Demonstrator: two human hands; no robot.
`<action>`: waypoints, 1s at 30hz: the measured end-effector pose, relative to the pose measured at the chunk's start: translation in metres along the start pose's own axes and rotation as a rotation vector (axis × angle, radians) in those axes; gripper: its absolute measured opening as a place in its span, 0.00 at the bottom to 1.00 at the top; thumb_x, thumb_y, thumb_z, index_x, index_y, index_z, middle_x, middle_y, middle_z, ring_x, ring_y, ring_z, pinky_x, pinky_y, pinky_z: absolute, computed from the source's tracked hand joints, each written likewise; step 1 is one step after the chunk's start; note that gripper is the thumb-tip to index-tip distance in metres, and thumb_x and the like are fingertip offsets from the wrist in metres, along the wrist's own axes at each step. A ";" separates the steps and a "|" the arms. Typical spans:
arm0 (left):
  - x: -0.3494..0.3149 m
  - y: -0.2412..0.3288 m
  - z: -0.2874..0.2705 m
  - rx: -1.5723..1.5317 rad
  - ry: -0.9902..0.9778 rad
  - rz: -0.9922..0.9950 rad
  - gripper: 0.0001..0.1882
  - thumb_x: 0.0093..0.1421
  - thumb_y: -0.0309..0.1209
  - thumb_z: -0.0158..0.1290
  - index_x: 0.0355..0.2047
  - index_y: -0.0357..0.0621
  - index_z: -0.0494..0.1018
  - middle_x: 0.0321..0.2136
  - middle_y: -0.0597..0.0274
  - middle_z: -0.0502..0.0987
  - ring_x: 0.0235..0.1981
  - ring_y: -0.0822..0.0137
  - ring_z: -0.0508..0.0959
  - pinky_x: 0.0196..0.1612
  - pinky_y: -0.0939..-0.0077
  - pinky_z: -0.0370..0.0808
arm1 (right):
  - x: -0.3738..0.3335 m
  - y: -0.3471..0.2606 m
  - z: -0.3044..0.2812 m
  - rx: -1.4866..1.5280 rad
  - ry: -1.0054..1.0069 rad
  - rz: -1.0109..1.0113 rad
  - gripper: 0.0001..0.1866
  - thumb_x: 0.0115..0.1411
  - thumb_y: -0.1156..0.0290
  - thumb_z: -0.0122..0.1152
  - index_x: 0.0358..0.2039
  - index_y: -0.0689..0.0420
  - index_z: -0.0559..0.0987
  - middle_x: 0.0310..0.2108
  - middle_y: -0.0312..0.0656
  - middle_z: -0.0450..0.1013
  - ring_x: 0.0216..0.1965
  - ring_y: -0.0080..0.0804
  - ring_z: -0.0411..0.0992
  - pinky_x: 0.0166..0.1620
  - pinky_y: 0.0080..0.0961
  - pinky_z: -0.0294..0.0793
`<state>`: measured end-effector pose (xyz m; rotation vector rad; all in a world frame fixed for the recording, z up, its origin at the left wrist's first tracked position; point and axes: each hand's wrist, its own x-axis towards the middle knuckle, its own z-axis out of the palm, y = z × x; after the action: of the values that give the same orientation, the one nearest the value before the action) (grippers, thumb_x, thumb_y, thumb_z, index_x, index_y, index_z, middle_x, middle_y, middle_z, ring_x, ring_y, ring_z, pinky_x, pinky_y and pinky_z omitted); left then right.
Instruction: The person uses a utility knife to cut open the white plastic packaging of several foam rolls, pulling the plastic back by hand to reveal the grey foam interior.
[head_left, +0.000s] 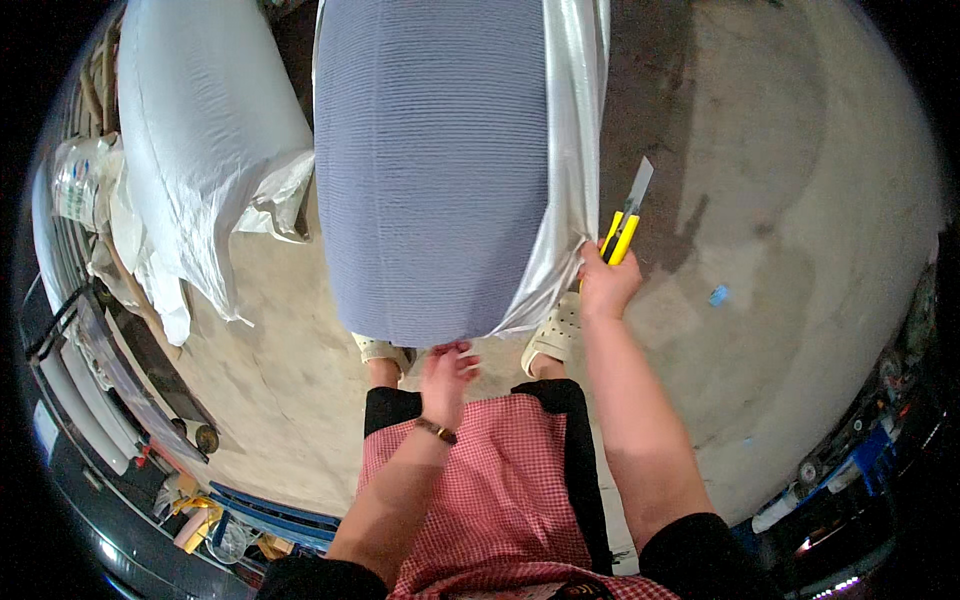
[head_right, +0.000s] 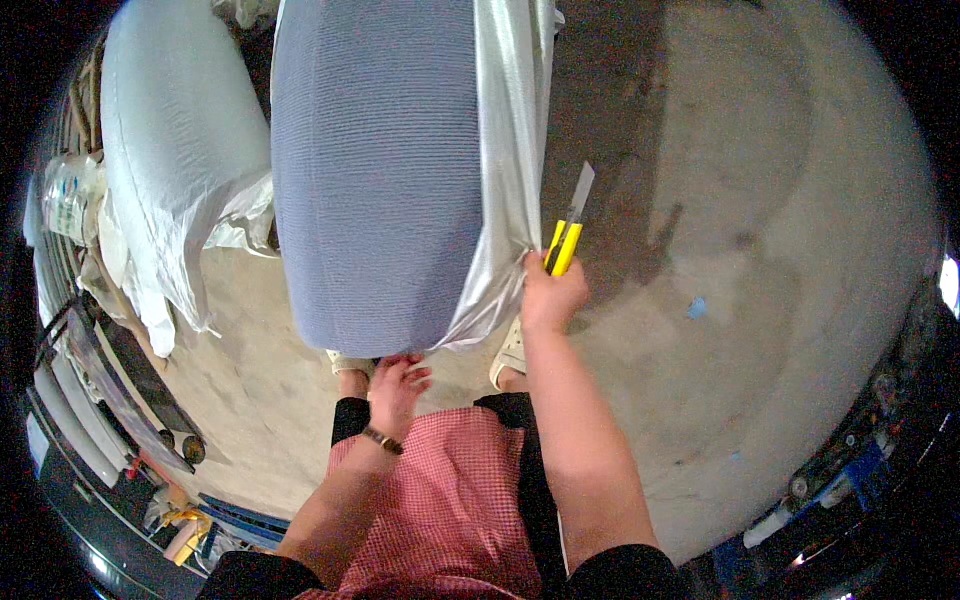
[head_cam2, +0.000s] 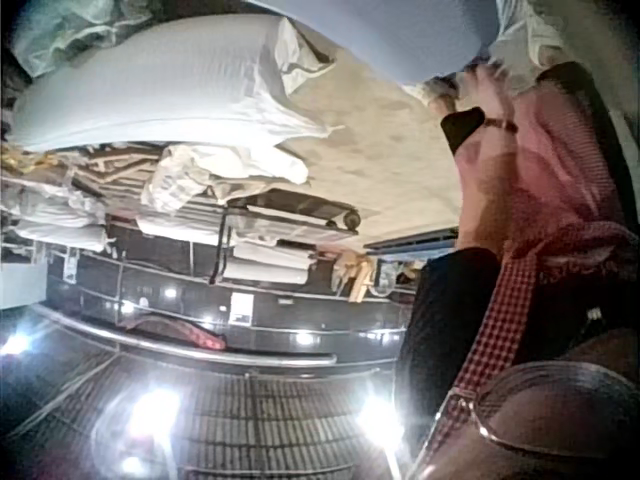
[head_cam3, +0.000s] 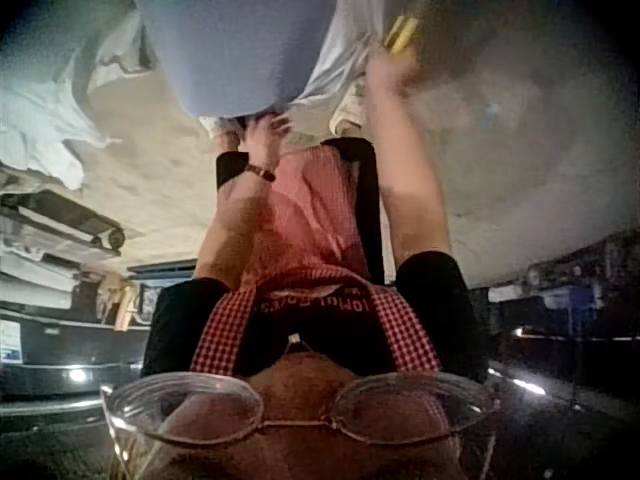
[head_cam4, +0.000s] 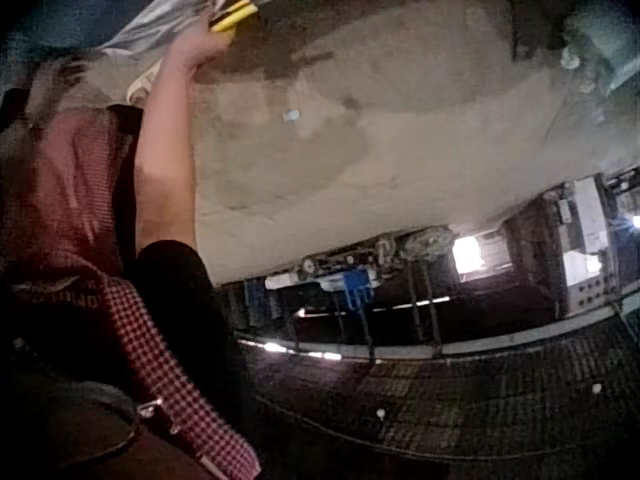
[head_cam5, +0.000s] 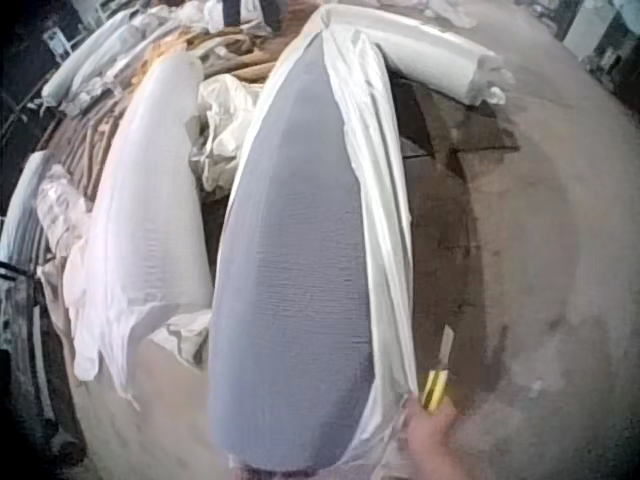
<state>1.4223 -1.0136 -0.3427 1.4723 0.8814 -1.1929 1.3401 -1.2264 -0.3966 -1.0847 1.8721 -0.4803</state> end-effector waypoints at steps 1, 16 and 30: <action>0.006 -0.006 -0.006 -0.234 -0.067 -0.125 0.11 0.57 0.29 0.44 0.41 0.43 0.63 0.36 0.58 0.70 0.33 0.60 0.73 0.35 0.67 0.71 | -0.020 -0.018 0.006 0.007 -0.027 0.002 0.09 0.46 0.77 0.63 0.24 0.60 0.70 0.18 0.35 0.67 0.14 0.20 0.64 0.18 0.17 0.62; 0.055 -0.021 0.035 -0.903 0.136 -0.048 0.30 0.58 0.48 0.46 0.50 0.34 0.61 0.42 0.53 0.70 0.41 0.59 0.71 0.42 0.64 0.69 | -0.113 -0.123 -0.062 -0.882 -0.961 -0.774 0.14 0.49 0.71 0.62 0.34 0.61 0.70 0.27 0.40 0.68 0.27 0.27 0.67 0.30 0.25 0.67; 0.060 -0.058 0.019 -1.216 0.002 0.113 0.13 0.60 0.35 0.47 0.33 0.35 0.71 0.28 0.67 0.73 0.27 0.77 0.67 0.33 0.80 0.66 | -0.258 -0.044 0.076 -2.077 -0.977 -1.531 0.12 0.56 0.65 0.50 0.33 0.60 0.66 0.25 0.52 0.72 0.28 0.49 0.72 0.31 0.41 0.70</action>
<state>1.3780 -1.0219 -0.4159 0.5012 1.1842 -0.3642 1.4821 -1.0274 -0.2768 -2.9587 -0.3538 1.4294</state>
